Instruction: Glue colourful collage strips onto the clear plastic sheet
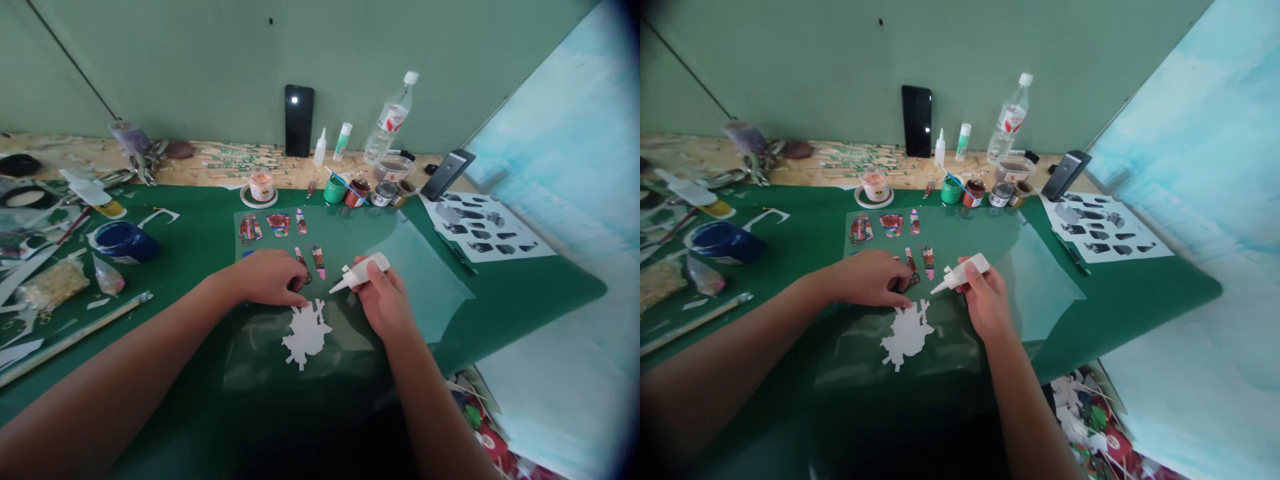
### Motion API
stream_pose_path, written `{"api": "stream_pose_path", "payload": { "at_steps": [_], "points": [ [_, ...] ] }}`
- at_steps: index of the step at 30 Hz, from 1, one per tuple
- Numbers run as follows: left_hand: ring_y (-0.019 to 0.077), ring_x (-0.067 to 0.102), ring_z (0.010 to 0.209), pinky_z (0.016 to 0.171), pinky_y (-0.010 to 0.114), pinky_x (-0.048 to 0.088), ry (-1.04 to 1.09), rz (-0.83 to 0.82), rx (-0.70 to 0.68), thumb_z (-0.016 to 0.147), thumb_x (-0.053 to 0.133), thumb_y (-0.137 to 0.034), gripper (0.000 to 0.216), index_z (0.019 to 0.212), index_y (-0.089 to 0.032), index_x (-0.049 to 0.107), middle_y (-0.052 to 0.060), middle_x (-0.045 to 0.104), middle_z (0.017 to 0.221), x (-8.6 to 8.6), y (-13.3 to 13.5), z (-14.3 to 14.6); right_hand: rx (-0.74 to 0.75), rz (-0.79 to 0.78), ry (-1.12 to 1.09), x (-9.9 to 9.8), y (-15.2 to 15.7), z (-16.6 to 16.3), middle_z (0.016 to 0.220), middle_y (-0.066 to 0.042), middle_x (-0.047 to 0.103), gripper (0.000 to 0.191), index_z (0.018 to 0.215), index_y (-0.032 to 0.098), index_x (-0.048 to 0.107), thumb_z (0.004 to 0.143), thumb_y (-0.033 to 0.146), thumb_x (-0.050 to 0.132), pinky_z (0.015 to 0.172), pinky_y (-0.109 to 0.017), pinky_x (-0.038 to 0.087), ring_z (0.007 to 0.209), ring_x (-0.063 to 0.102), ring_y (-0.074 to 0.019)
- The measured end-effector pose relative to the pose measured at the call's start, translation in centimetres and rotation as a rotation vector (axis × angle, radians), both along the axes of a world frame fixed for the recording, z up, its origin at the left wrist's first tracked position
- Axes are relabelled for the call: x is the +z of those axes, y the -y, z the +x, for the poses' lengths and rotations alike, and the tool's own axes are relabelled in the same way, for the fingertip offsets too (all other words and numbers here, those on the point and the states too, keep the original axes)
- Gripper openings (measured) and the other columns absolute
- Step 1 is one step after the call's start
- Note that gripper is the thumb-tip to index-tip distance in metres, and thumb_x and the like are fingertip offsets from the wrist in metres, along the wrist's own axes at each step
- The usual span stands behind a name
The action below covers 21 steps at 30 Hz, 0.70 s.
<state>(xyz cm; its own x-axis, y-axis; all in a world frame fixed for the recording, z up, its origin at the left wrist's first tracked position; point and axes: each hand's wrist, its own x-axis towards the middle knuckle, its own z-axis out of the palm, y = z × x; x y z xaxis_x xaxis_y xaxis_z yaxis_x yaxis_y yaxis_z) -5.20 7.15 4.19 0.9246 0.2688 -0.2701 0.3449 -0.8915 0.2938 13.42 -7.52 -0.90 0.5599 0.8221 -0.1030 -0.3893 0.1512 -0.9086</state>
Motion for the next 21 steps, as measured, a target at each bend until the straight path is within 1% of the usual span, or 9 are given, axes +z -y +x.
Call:
{"api": "stream_pose_path", "payload": {
  "at_steps": [2, 5, 8, 10, 13, 16, 18, 19, 21],
  "points": [
    [0.0180, 0.057, 0.071, 0.057, 0.029, 0.026, 0.001, -0.023, 0.039, 0.084, 0.066, -0.056, 0.034, 0.074, -0.023, 0.063, 0.000, 0.068, 0.074, -0.19, -0.25, 0.08, -0.022, 0.000, -0.030, -0.26, 0.08, 0.15, 0.075, -0.002, 0.063, 0.036, 0.087, 0.019, 0.076, 0.070, 0.050, 0.085, 0.057, -0.026, 0.043, 0.066, 0.053, -0.0124],
    [0.0169, 0.057, 0.069, 0.058, 0.029, 0.027, 0.014, -0.036, 0.083, 0.085, 0.067, -0.054, 0.033, 0.075, -0.023, 0.064, 0.000, 0.069, 0.074, -0.46, -0.51, 0.19, -0.023, -0.008, -0.012, -0.36, 0.39, 0.23, 0.074, -0.001, 0.062, 0.034, 0.091, 0.020, 0.076, 0.073, 0.048, 0.084, 0.058, -0.027, 0.043, 0.065, 0.052, -0.0121],
    [0.0168, 0.056, 0.067, 0.056, 0.029, 0.027, -0.004, -0.045, 0.099, 0.085, 0.067, -0.053, 0.031, 0.076, -0.024, 0.065, 0.000, 0.068, 0.074, -0.57, -0.52, 0.32, -0.013, -0.065, 0.053, -0.26, 0.54, 0.05, 0.082, -0.003, 0.069, 0.037, 0.097, 0.022, 0.075, 0.071, 0.045, 0.085, 0.062, -0.029, 0.046, 0.068, 0.056, -0.0135],
    [0.0174, 0.057, 0.067, 0.056, 0.030, 0.027, -0.021, -0.052, 0.101, 0.086, 0.067, -0.053, 0.030, 0.078, -0.024, 0.066, 0.001, 0.068, 0.074, -0.53, -0.46, 0.41, 0.001, -0.110, 0.084, -0.22, 0.52, -0.07, 0.087, -0.004, 0.073, 0.038, 0.098, 0.023, 0.074, 0.069, 0.043, 0.087, 0.064, -0.030, 0.048, 0.070, 0.059, -0.0147],
    [0.0186, 0.058, 0.069, 0.057, 0.029, 0.028, -0.043, -0.057, 0.122, 0.086, 0.066, -0.055, 0.029, 0.091, -0.026, 0.068, 0.001, 0.070, 0.079, -0.41, -0.41, 0.47, 0.029, -0.134, 0.110, -0.26, 0.53, -0.08, 0.086, -0.005, 0.074, 0.035, 0.095, 0.023, 0.074, 0.069, 0.042, 0.088, 0.062, -0.029, 0.047, 0.070, 0.061, -0.0152],
    [0.0205, 0.060, 0.072, 0.057, 0.029, 0.029, -0.058, -0.039, 0.137, 0.085, 0.064, -0.060, 0.041, 0.113, -0.030, 0.066, 0.003, 0.071, 0.086, -0.38, -0.37, 0.38, 0.035, -0.130, 0.138, -0.33, 0.65, 0.03, 0.082, -0.004, 0.074, 0.032, 0.092, 0.022, 0.074, 0.070, 0.042, 0.087, 0.057, -0.028, 0.044, 0.064, 0.059, -0.0135],
    [0.0229, 0.063, 0.077, 0.060, 0.029, 0.032, -0.058, -0.003, 0.123, 0.086, 0.062, -0.063, 0.051, 0.128, -0.035, 0.062, 0.003, 0.073, 0.095, -0.44, -0.32, 0.29, 0.036, -0.131, 0.163, -0.33, 0.72, 0.06, 0.082, -0.003, 0.074, 0.031, 0.092, 0.022, 0.074, 0.072, 0.043, 0.086, 0.057, -0.028, 0.044, 0.062, 0.057, -0.0130],
    [0.0241, 0.064, 0.081, 0.062, 0.029, 0.033, -0.057, 0.017, 0.113, 0.086, 0.061, -0.063, 0.053, 0.133, -0.037, 0.059, 0.003, 0.074, 0.099, -0.48, -0.28, 0.25, 0.036, -0.135, 0.176, -0.32, 0.73, 0.05, 0.082, -0.003, 0.074, 0.031, 0.093, 0.022, 0.074, 0.072, 0.043, 0.085, 0.057, -0.028, 0.044, 0.062, 0.057, -0.0130],
    [0.0257, 0.065, 0.087, 0.065, 0.030, 0.035, -0.064, 0.051, 0.102, 0.088, 0.059, -0.064, 0.053, 0.135, -0.040, 0.059, 0.003, 0.075, 0.106, -0.55, -0.20, 0.21, 0.035, -0.145, 0.195, -0.30, 0.74, -0.01, 0.082, -0.004, 0.074, 0.032, 0.093, 0.022, 0.073, 0.073, 0.044, 0.085, 0.057, -0.029, 0.044, 0.061, 0.057, -0.0131]
  ]
}}
